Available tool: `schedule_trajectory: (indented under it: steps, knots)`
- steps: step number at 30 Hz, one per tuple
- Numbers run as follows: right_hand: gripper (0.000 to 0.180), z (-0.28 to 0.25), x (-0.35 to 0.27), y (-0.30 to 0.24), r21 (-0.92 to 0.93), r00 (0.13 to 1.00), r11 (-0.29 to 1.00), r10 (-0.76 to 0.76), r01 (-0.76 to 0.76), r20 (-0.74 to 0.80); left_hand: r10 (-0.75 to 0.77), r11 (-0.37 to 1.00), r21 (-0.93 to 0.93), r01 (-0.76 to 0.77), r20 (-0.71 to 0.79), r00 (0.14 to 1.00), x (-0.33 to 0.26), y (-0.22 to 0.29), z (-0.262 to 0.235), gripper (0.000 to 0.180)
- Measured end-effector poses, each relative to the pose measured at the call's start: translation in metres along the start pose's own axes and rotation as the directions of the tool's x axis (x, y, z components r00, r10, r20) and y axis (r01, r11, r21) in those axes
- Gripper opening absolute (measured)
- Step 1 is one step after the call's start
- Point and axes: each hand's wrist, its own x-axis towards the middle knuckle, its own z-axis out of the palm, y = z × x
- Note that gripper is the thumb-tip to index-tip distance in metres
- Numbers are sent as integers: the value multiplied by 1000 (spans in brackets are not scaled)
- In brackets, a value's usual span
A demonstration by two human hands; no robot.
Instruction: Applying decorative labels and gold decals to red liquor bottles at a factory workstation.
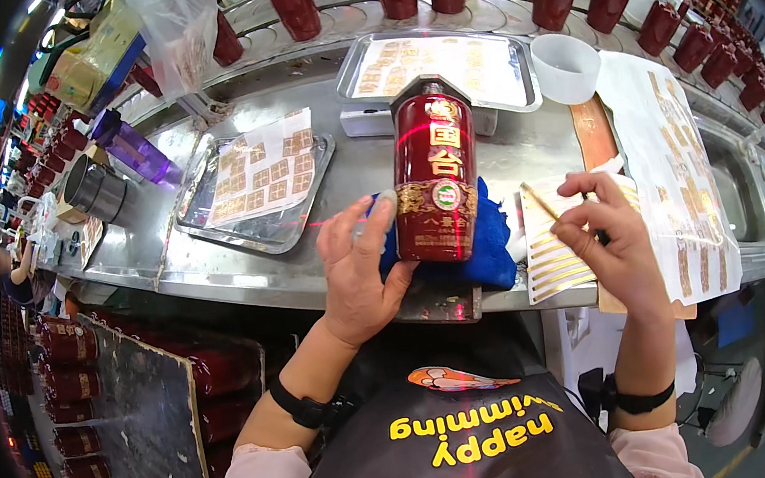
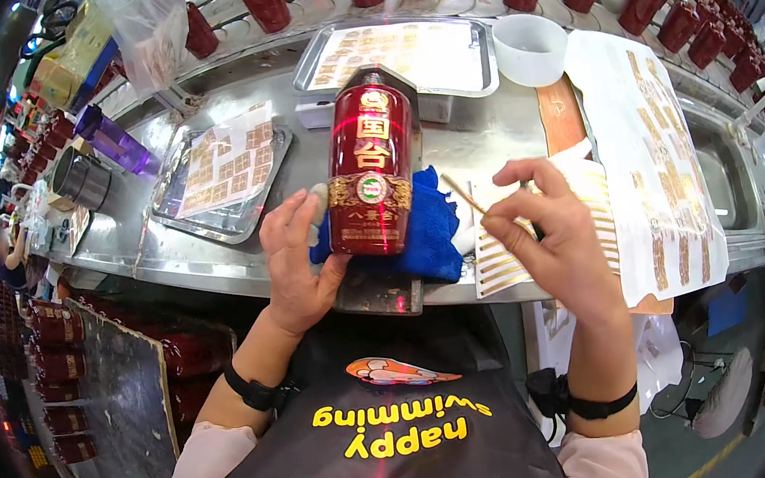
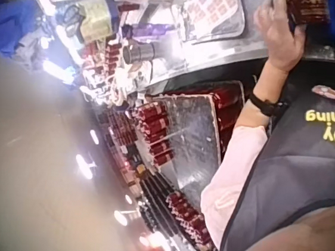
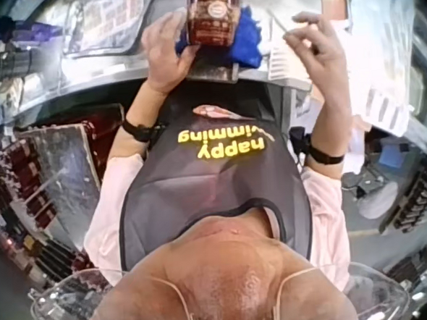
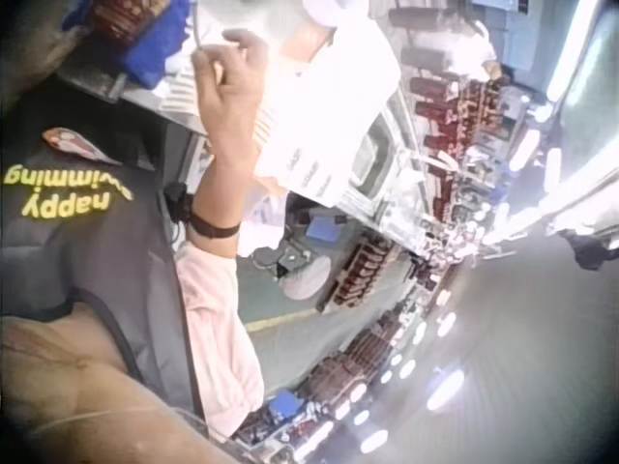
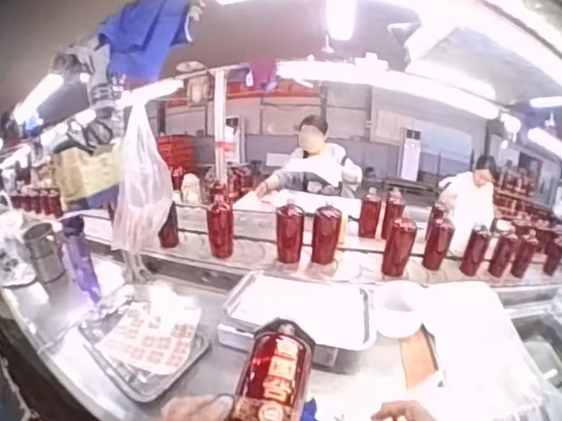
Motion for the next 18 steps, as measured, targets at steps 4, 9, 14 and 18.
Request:
schedule_trajectory:
  steps: [4, 9, 14, 18]
  knots:
    - [7, 18, -2, -23, -26, 997, 999, -18, 20, 76, 103, 988, 113, -107, 44, 994, 14, 2, -14, 63]
    - [10, 38, 3, -38, 8, 990, 1000, -25, 24, 137, 269, 951, 145, -273, 50, 962, 20, 5, -12, 58]
    - [13, 44, 10, -56, -115, 985, 987, -93, 110, 143, -18, 947, -320, 27, 30, 999, 17, 0, -20, 52]
    - [16, 56, 22, -67, -98, 960, 967, -216, 236, 180, 19, 908, -414, 64, 194, 981, 40, 12, -30, 35]
